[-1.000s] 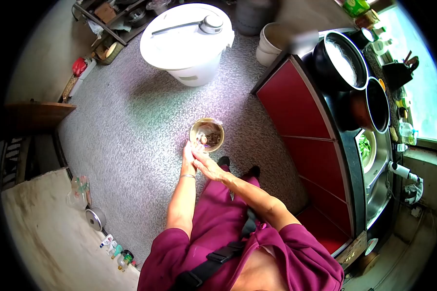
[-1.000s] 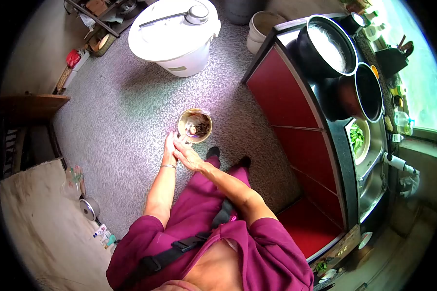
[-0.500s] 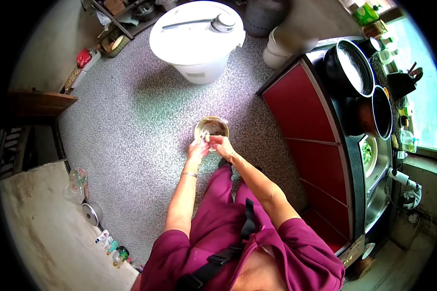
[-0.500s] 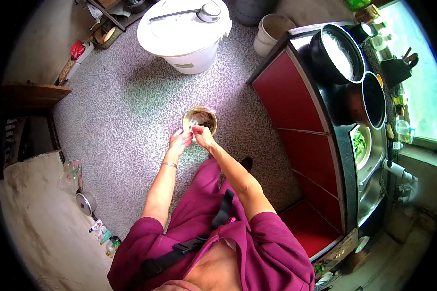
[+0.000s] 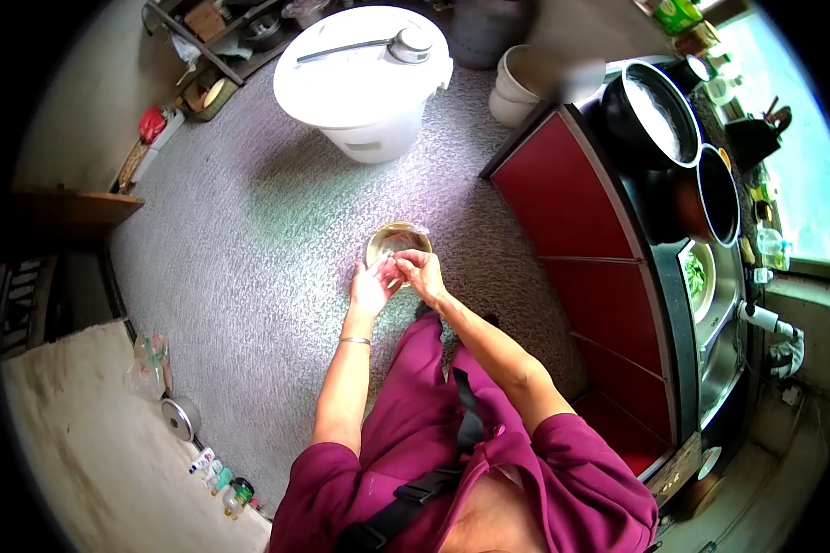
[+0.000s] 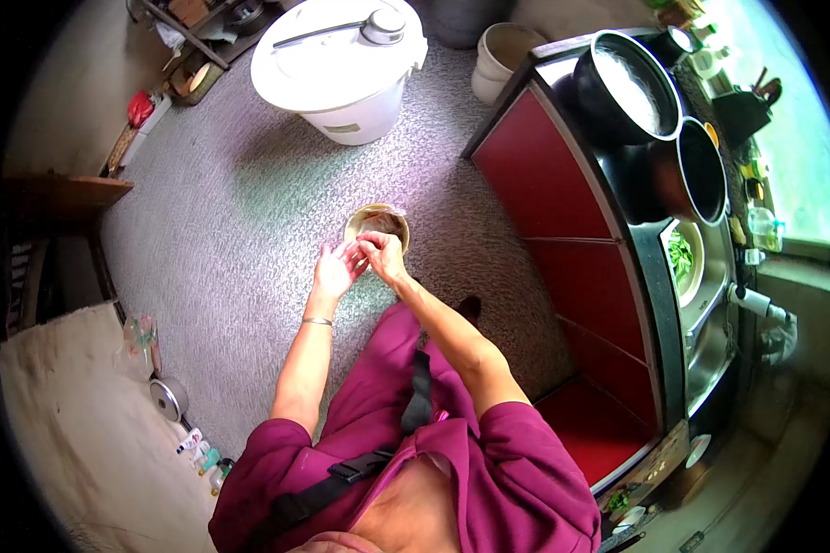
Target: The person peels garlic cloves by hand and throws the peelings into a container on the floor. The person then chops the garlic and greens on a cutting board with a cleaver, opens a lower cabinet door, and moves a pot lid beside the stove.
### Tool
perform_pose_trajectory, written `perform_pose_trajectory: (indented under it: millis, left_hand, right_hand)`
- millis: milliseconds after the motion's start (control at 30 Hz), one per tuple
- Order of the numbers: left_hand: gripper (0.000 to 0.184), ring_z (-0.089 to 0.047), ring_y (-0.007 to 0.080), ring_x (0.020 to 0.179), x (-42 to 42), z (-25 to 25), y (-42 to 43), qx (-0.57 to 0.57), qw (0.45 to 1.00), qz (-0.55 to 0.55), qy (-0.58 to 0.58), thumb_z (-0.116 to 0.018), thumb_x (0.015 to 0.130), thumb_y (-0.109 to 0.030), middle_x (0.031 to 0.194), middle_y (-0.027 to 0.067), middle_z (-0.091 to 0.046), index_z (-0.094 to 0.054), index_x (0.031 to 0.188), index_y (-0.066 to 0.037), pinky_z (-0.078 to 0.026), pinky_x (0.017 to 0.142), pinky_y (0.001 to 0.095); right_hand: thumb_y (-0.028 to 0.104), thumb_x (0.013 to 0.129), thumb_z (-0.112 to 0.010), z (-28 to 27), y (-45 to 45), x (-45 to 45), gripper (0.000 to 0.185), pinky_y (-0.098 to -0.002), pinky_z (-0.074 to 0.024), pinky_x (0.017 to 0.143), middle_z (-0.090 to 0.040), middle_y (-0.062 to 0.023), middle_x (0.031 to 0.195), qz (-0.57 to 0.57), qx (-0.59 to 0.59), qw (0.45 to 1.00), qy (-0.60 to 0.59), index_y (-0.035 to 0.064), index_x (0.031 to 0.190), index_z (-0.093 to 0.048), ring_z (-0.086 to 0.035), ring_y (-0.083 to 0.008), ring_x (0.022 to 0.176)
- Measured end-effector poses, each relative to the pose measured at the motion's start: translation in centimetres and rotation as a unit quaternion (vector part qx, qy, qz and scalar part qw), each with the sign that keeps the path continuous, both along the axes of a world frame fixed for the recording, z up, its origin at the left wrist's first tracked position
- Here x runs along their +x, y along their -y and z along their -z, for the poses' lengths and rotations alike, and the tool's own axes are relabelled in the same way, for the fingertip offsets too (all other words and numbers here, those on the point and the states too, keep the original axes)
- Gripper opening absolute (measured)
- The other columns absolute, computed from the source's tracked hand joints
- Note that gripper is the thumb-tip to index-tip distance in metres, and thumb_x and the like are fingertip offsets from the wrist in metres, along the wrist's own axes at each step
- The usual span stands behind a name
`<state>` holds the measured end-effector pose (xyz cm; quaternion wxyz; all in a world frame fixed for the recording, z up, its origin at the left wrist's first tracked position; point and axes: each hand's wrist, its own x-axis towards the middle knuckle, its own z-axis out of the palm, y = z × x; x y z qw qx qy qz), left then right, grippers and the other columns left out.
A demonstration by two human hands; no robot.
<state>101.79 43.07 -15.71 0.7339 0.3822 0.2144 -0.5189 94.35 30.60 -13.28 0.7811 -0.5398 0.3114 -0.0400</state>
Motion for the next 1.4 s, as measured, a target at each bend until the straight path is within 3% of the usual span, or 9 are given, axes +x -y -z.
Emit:
perform_pose_trajectory:
  millis: [67,333,567,700,833,900,1100,1300,1400]
  left_hand:
    - [0.068,-0.049,0.0250,0.105,-0.4,-0.6,0.2,-0.092,0.994,-0.038,-0.053,-0.014,0.091,-0.057,0.128,0.0111,-0.045,-0.028,0.136,-0.008,-0.039,0.091,0.0461]
    - [0.063,-0.048,0.0277,0.109,-2.3,-0.3,2.4,-0.142,0.988,0.040,-0.052,-0.020,0.093,-0.051,0.134,0.0146,-0.038,-0.018,0.139,-0.009,-0.041,0.089,0.0459]
    - [0.051,-0.048,0.0223,0.109,-7.0,-4.1,5.8,0.005,0.995,0.058,-0.077,-0.029,0.094,-0.046,0.120,0.0081,-0.051,-0.046,0.122,-0.008,-0.038,0.094,0.0421]
    - [0.046,-0.054,0.0209,0.100,-10.3,-1.2,4.0,-0.155,0.976,0.066,-0.139,-0.026,0.094,-0.043,0.108,0.0058,-0.058,-0.053,0.109,-0.010,-0.043,0.088,0.0414]
    - [0.049,-0.059,0.0294,0.093,-11.3,-0.1,1.9,-0.028,0.986,0.034,-0.160,-0.021,0.096,-0.040,0.099,0.0128,-0.063,-0.055,0.105,-0.006,-0.045,0.087,0.0470]
    - [0.044,-0.057,0.0294,0.096,-11.4,-0.3,1.3,0.053,0.989,0.032,-0.137,-0.026,0.096,-0.038,0.104,0.0127,-0.060,-0.053,0.107,-0.005,-0.044,0.088,0.0467]
    - [0.033,-0.054,0.0278,0.096,-8.9,1.5,-3.0,0.085,0.985,-0.026,-0.149,-0.042,0.092,-0.034,0.105,0.0122,-0.057,-0.048,0.109,-0.006,-0.044,0.086,0.0452]
    - [0.005,-0.056,0.0151,0.065,-5.5,1.8,-2.4,0.085,0.990,-0.012,-0.110,-0.060,0.082,-0.010,0.072,0.0038,-0.059,-0.059,0.085,-0.007,-0.049,0.065,0.0304]
    - [0.006,-0.053,0.0125,0.063,-3.8,2.8,0.7,0.044,0.991,0.035,-0.124,-0.059,0.084,-0.012,0.070,0.0029,-0.057,-0.058,0.086,-0.007,-0.048,0.060,0.0261]
  right_hand:
    - [-0.003,0.085,-0.047,0.3,-0.4,-0.9,0.022,-0.0253,-0.0501,0.070,-0.064,-0.0073,0.084,0.037,-0.147,0.988,0.034,-0.0077,0.104,-0.056,-0.059,-0.0121,0.075]
    - [0.003,0.085,-0.053,-6.4,1.5,-6.2,0.024,-0.0283,-0.0513,0.072,-0.062,-0.0092,0.093,0.075,0.085,0.988,0.108,-0.0069,0.106,-0.056,-0.059,-0.0146,0.081]
    - [0.009,0.086,-0.055,-12.1,4.4,-9.5,0.016,-0.0207,-0.0480,0.063,-0.065,-0.0056,0.082,0.137,0.080,0.975,0.157,-0.0018,0.096,-0.063,-0.058,-0.0086,0.067]
    - [0.010,0.080,-0.061,-8.9,4.1,-7.7,0.016,-0.0255,-0.0482,0.059,-0.064,-0.0089,0.069,0.045,-0.249,0.966,0.058,-0.0037,0.086,-0.064,-0.059,-0.0112,0.063]
    - [0.016,0.072,-0.063,-3.5,3.2,-7.1,0.016,-0.0408,-0.0490,0.066,-0.063,-0.0179,0.075,-0.003,-0.354,0.932,-0.081,0.0050,0.083,-0.066,-0.063,-0.0336,0.072]
    - [0.013,0.072,-0.064,-2.3,3.2,-6.8,0.020,-0.0351,-0.0507,0.071,-0.065,-0.0173,0.081,-0.006,-0.377,0.918,-0.124,0.0038,0.090,-0.067,-0.065,-0.0286,0.076]
    - [0.008,0.073,-0.064,-2.9,4.3,-5.9,0.025,-0.0302,-0.0507,0.071,-0.067,-0.0141,0.087,0.027,-0.329,0.939,-0.096,-0.0016,0.096,-0.064,-0.065,-0.0212,0.075]
    - [0.003,0.081,-0.059,-11.4,5.8,-7.5,0.027,-0.0262,-0.0509,0.067,-0.064,-0.0131,0.089,0.018,0.178,0.978,0.103,-0.0049,0.106,-0.057,-0.060,-0.0137,0.075]
    - [0.006,0.078,-0.063,-10.2,6.6,-10.0,0.036,-0.0304,-0.0516,0.072,-0.063,-0.0133,0.097,-0.036,0.063,0.993,0.096,-0.0013,0.112,-0.055,-0.062,-0.0180,0.080]
